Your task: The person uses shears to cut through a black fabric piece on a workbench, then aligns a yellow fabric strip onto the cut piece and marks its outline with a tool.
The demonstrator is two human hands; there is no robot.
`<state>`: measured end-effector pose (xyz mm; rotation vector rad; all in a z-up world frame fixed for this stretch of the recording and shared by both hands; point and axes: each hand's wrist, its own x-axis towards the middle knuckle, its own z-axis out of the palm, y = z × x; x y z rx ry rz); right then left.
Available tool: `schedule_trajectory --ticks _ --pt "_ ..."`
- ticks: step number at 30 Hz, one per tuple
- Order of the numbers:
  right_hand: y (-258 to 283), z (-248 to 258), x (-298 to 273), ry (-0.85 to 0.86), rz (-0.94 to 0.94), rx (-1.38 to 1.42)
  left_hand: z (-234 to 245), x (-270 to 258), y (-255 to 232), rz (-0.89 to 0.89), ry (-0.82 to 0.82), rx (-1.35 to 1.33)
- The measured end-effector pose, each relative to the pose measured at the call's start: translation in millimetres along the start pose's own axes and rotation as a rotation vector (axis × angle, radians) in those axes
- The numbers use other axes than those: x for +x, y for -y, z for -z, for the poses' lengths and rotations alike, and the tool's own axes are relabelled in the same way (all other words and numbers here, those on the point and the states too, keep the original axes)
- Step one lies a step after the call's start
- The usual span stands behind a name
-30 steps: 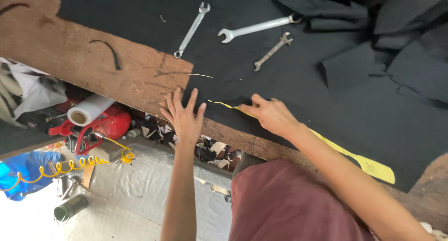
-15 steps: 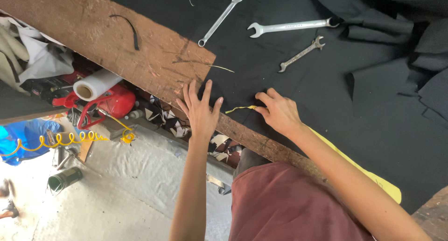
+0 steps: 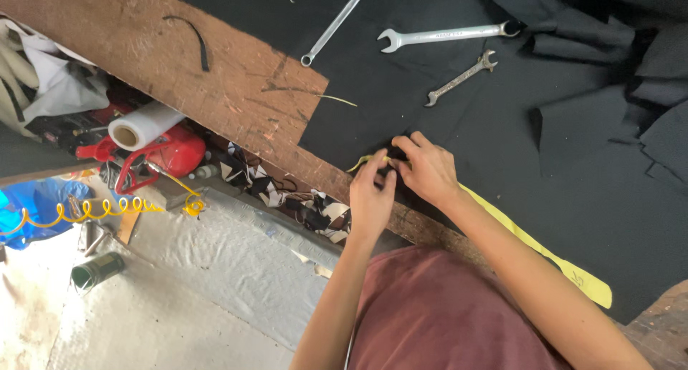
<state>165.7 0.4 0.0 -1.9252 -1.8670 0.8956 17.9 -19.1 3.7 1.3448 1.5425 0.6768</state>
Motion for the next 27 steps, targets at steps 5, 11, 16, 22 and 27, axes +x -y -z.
schedule_trajectory --ticks 5,11,16,22,27 --pt "1 0 1 -0.023 -0.008 -0.009 0 15 1 -0.041 -0.066 0.079" --pt "1 -2 -2 -0.006 -0.013 0.003 5 26 7 0.017 -0.117 0.062" --pt "-1 -3 -2 -0.034 0.007 0.017 12 36 0 0.074 -0.117 0.046" --pt "0 -3 -1 -0.007 -0.028 -0.009 9 37 1 -0.099 -0.065 0.247" --pt "2 -2 -1 -0.003 -0.033 0.002 17 42 5 0.06 -0.069 0.315"
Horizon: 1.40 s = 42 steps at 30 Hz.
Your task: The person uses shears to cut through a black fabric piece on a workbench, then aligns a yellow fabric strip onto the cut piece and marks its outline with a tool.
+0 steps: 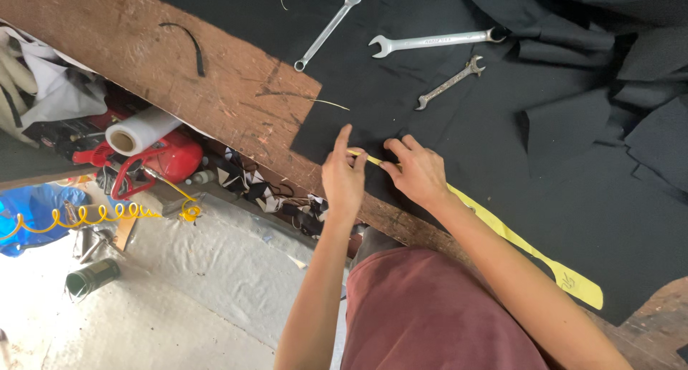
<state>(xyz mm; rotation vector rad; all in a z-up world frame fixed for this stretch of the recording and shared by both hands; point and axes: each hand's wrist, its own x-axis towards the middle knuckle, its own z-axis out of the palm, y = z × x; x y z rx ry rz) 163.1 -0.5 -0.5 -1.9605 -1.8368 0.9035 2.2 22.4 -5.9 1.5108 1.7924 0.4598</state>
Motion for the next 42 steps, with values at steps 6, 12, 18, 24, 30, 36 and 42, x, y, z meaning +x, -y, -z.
schedule_trajectory --ticks 6,12,18,24,30,36,42 --pt "2 1 1 0.002 -0.002 -0.006 12 19 14 -0.145 -0.033 0.121" --pt "1 0 -1 -0.004 0.004 -0.001 16 26 28 -0.199 -0.117 0.158" --pt "0 0 -1 -0.006 0.007 0.008 23 30 31 -0.122 -0.188 0.175" --pt "0 -1 -1 -0.008 0.014 -0.009 22 32 34 -0.088 -0.175 0.163" --pt "-2 9 0 -0.034 0.0 0.166 21 33 38 -0.119 -0.17 0.167" --pt "-39 42 -36 -0.166 -0.071 0.238 22 28 43 -0.205 -0.208 0.205" --pt "-135 70 -158 -0.365 -0.389 0.046 23 29 52 -0.291 -0.232 0.212"
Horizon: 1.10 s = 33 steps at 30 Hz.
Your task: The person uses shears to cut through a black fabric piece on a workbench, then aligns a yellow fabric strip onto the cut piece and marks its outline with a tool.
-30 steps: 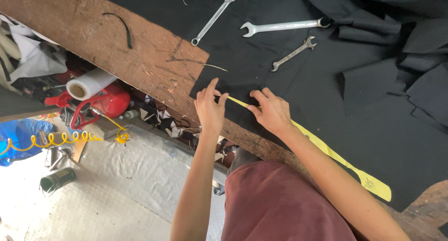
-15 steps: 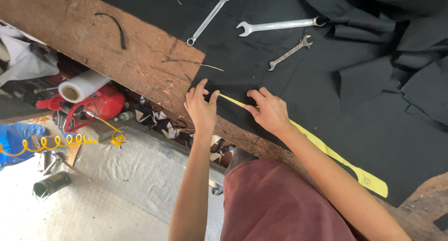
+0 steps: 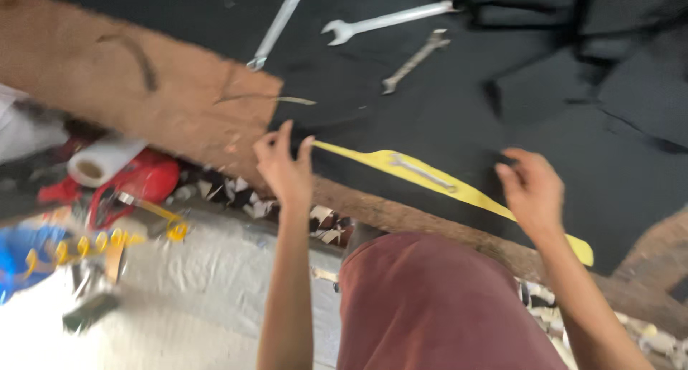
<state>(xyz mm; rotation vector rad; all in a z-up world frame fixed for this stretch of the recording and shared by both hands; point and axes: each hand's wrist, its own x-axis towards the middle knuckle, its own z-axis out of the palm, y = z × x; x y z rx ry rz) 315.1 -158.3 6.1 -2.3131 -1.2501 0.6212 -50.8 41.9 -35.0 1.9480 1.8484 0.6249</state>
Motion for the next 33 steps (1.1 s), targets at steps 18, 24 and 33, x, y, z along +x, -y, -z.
schedule_trajectory --ticks 18,24,33 --pt "-183 64 -194 -0.574 -0.763 0.143 -6 -8 -4 -0.035 0.055 -0.038" --pt "-190 58 -193 -0.566 -0.794 0.287 -8 -9 2 -0.095 0.042 -0.016" --pt "-151 65 -181 -0.697 -0.77 0.19 -6 -9 -1 -0.022 0.081 0.006"
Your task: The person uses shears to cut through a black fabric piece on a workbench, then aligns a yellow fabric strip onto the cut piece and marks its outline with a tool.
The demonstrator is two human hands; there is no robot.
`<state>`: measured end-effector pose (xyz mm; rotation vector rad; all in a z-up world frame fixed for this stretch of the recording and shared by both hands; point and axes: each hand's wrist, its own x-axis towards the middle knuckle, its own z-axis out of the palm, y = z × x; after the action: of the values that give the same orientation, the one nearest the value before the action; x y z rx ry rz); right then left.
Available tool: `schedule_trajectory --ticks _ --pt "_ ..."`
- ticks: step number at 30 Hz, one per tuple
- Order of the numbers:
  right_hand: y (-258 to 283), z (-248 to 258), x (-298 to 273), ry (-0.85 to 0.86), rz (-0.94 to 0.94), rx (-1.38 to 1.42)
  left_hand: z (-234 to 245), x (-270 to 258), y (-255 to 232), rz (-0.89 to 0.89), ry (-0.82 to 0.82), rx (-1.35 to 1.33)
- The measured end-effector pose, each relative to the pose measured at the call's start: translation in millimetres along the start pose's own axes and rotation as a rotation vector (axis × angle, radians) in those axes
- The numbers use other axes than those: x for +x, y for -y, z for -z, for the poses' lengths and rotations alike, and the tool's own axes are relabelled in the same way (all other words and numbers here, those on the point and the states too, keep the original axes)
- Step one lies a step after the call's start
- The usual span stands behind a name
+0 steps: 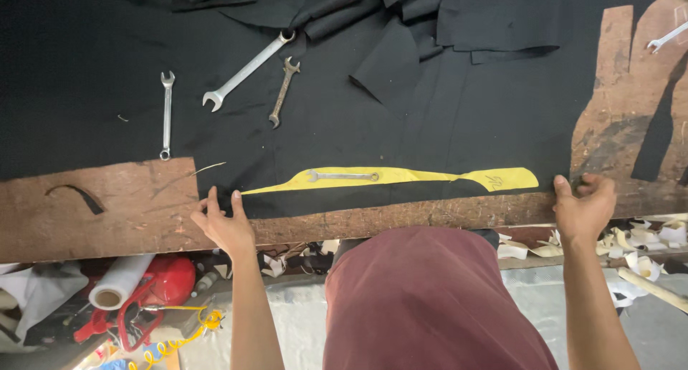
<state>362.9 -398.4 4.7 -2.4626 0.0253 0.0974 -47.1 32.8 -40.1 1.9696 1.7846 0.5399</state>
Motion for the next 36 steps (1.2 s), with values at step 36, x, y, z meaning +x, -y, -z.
schedule_trajectory --ticks 36 --pt "-30 -17 10 -0.041 0.003 -0.192 0 -5 11 -0.032 0.009 0.157"
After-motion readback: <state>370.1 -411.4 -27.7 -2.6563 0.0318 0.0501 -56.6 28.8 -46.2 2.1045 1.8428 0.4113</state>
